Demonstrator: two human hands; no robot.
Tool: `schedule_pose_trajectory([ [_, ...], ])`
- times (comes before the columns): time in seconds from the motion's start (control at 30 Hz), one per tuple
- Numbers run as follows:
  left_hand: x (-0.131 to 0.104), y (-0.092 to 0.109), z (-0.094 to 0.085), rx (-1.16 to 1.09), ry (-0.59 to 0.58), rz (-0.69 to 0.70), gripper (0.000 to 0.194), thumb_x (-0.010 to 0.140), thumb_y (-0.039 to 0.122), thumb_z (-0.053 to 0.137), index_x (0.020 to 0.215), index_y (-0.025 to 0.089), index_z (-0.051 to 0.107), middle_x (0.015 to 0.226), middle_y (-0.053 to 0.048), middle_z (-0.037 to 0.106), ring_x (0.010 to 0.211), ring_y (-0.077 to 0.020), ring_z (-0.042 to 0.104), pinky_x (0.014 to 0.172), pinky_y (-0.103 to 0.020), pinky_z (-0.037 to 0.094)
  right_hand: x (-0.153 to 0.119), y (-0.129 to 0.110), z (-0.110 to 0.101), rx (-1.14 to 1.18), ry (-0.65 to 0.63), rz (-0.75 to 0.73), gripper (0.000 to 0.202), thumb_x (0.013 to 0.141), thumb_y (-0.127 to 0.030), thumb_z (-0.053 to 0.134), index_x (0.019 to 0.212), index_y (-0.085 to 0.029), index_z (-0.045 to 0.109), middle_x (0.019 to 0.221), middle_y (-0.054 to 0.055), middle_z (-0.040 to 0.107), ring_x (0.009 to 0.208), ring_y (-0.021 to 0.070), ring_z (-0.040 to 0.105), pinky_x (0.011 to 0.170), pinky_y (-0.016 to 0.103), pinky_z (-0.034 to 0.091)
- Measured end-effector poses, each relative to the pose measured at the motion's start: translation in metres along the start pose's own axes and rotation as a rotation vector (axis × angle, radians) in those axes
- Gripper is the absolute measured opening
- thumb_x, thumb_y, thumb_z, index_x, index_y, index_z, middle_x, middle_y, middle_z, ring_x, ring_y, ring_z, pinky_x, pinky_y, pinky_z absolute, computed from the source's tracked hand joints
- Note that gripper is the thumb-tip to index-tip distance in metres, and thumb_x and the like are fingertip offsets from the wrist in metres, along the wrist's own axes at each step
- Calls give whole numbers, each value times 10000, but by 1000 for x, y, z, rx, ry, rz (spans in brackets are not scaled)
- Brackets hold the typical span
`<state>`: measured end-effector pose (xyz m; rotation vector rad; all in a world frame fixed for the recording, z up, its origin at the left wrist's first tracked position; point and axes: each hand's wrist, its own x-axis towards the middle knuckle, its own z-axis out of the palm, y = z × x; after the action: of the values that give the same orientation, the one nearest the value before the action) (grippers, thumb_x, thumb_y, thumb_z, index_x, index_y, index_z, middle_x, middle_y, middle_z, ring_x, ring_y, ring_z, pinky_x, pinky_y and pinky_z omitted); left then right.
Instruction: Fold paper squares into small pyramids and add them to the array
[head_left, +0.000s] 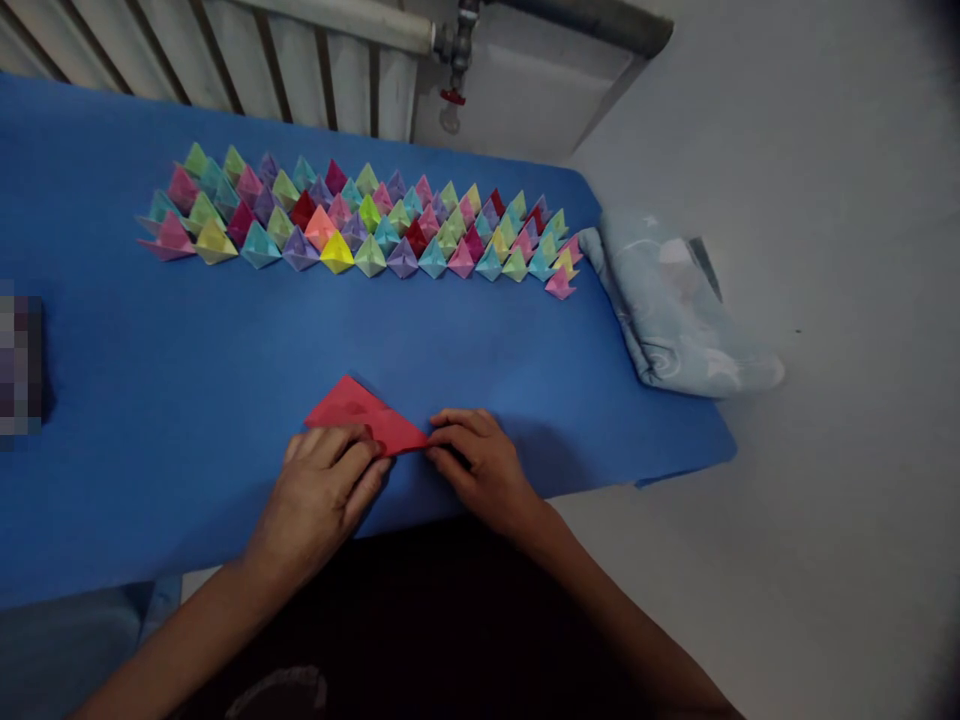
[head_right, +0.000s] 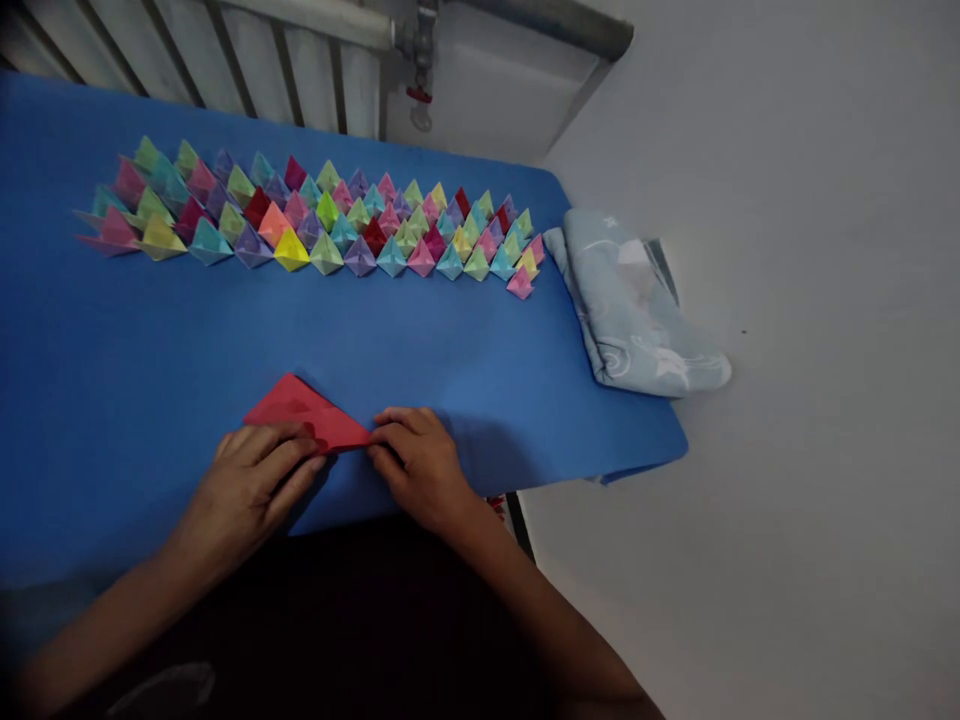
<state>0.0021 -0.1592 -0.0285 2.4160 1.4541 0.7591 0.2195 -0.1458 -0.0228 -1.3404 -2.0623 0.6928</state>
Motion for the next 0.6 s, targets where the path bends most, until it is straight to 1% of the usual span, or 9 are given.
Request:
schedule_pose_trajectory([
  [0.27,4,4,0,-29,17,-80,298,967,340,446,865,189,682,921,-70,673,850,-235,591,751,-381,431,6,-6,-1,-12,-12,84,84,895,-201,608,843,-205,673,1084,66,681,1026,193,609,919,373,467],
  [0.37,5,3,1,-5,8,-103,288,969,342,447,851,182,656,961,-82,663,874,-242,590,771,-389,445,8,-7,-1,-20,-12,105,79,887,-201,619,821,-199,663,1083,67,676,1031,193,602,928,370,460],
  [0.5,7,0,4,-6,21,-108,275,965,344,470,839,161,633,995,-104,644,912,-246,589,821,-394,463,9,-7,1,-17,5,124,79,873,-183,630,799,-187,656,1072,72,670,1034,193,596,930,363,456],
  [0.6,7,-2,5,0,34,-101,278,962,343,482,838,145,633,987,-110,641,903,-244,592,822,-394,470,8,-7,2,-23,28,135,81,862,-181,641,781,-189,648,1065,70,671,1030,197,598,926,365,459],
])
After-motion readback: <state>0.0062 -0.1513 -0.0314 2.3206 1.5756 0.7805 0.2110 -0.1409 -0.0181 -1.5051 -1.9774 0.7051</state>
